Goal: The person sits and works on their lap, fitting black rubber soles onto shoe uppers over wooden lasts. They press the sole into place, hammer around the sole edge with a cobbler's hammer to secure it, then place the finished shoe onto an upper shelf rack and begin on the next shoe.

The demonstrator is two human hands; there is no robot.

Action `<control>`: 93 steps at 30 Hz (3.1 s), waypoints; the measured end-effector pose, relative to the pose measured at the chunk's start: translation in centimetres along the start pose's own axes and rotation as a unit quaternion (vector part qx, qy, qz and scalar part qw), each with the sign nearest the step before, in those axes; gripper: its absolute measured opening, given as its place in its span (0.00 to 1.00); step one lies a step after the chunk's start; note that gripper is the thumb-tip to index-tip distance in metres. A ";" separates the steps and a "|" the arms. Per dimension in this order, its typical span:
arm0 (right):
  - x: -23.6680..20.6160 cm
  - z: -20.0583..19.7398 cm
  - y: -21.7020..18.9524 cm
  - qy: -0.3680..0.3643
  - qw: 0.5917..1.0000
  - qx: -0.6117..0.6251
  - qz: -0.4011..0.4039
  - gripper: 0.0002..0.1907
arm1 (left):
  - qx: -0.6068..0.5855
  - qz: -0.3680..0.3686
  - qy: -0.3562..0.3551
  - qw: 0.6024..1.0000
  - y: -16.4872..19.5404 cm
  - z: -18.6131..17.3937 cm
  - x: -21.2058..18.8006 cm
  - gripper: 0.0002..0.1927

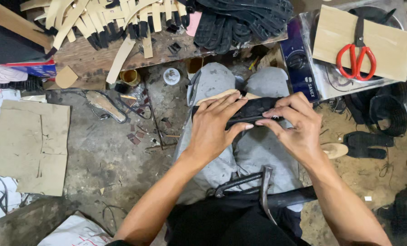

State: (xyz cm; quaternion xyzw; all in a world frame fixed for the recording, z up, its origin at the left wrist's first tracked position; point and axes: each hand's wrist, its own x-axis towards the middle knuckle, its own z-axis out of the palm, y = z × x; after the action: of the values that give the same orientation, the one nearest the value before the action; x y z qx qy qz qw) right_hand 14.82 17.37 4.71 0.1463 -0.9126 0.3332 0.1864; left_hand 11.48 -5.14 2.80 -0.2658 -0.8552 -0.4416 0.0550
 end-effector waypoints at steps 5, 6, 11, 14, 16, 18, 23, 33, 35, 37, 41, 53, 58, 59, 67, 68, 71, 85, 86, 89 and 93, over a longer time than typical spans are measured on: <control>0.1 -0.4 0.0 -0.018 1.000 0.020 0.017 0.17 | -0.020 -0.052 0.013 0.998 0.1 1.1 0.0 0.24; 0.1 -0.5 0.0 -0.018 1.000 0.014 0.019 0.18 | -0.024 -0.056 0.017 0.998 0.2 1.3 -0.1 0.23; 0.7 -1.7 1.0 0.002 1.000 0.003 0.016 0.22 | -0.019 -0.068 0.024 0.997 0.5 0.8 0.4 0.23; 0.4 -2.3 1.7 -0.003 0.999 0.009 0.033 0.21 | 0.012 -0.043 -0.036 0.998 0.6 0.0 1.0 0.25; -0.1 -2.3 2.0 -0.006 0.999 0.014 0.035 0.19 | 0.010 0.007 -0.062 0.998 0.8 0.1 1.5 0.27; -0.7 -2.1 2.3 -0.018 0.999 0.026 0.012 0.17 | -0.002 0.037 -0.089 0.995 1.0 0.6 1.7 0.29; -1.1 -2.0 2.6 -0.039 0.998 0.043 0.016 0.15 | -0.017 0.059 -0.105 0.993 1.3 1.9 2.0 0.28; -0.7 -2.9 2.7 -0.063 0.989 0.104 0.086 0.27 | -0.065 0.000 -0.049 0.997 2.5 2.6 2.2 0.19; -0.9 -2.9 3.0 -0.093 0.978 0.143 0.119 0.26 | -0.066 0.005 -0.048 0.997 2.6 2.6 2.1 0.20; -1.0 -2.8 3.3 -0.105 0.968 0.162 0.161 0.25 | -0.065 0.017 -0.053 0.996 2.6 2.4 2.0 0.19; -1.4 -2.7 4.3 -0.121 0.955 0.199 0.186 0.24 | -0.067 0.021 -0.070 0.995 2.9 1.8 2.2 0.20; -3.8 -1.8 6.7 -0.120 0.896 0.348 0.249 0.19 | 0.040 0.070 -0.106 0.991 3.5 2.3 2.4 0.31; -0.4 -4.5 2.9 -0.081 0.915 0.334 0.209 0.21 | -0.022 0.062 -0.039 0.997 5.5 0.6 3.8 0.31; 0.1 -5.3 1.6 -0.063 0.904 0.373 0.198 0.29 | -0.043 0.058 -0.010 0.997 6.1 0.2 3.5 0.31; 5.1 -3.6 -4.6 -0.012 0.964 0.248 0.098 0.38 | -0.482 -0.064 0.096 0.868 6.2 -1.7 1.6 0.25; 5.1 -3.2 -4.8 0.004 0.967 0.247 0.066 0.36 | -0.490 -0.057 0.109 0.863 5.9 -1.7 1.5 0.25; 3.7 -2.2 -6.1 0.049 0.973 0.226 0.023 0.30 | -0.496 -0.064 0.108 0.859 5.9 -1.8 0.6 0.24; 1.4 -4.6 -9.9 0.100 0.989 0.104 0.004 0.23 | -0.226 0.078 -0.024 0.971 9.3 -6.3 1.2 0.29; 1.4 -4.7 -9.9 0.098 0.990 0.103 0.008 0.22 | -0.211 0.087 -0.025 0.973 9.5 -6.3 1.3 0.29; 1.4 -4.8 -9.8 0.090 0.990 0.109 0.023 0.19 | -0.182 0.037 -0.010 0.983 10.2 -5.9 0.9 0.29; 1.3 -4.8 -9.2 0.071 0.988 0.132 0.019 0.15 | -0.227 0.033 0.006 0.973 10.4 -5.4 0.5 0.27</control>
State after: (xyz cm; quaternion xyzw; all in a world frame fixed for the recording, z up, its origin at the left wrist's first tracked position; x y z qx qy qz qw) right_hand 18.40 13.56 13.78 0.1280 -0.8475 0.4643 0.2233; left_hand 15.51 -4.31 13.83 -0.2962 -0.7234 -0.6235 0.0132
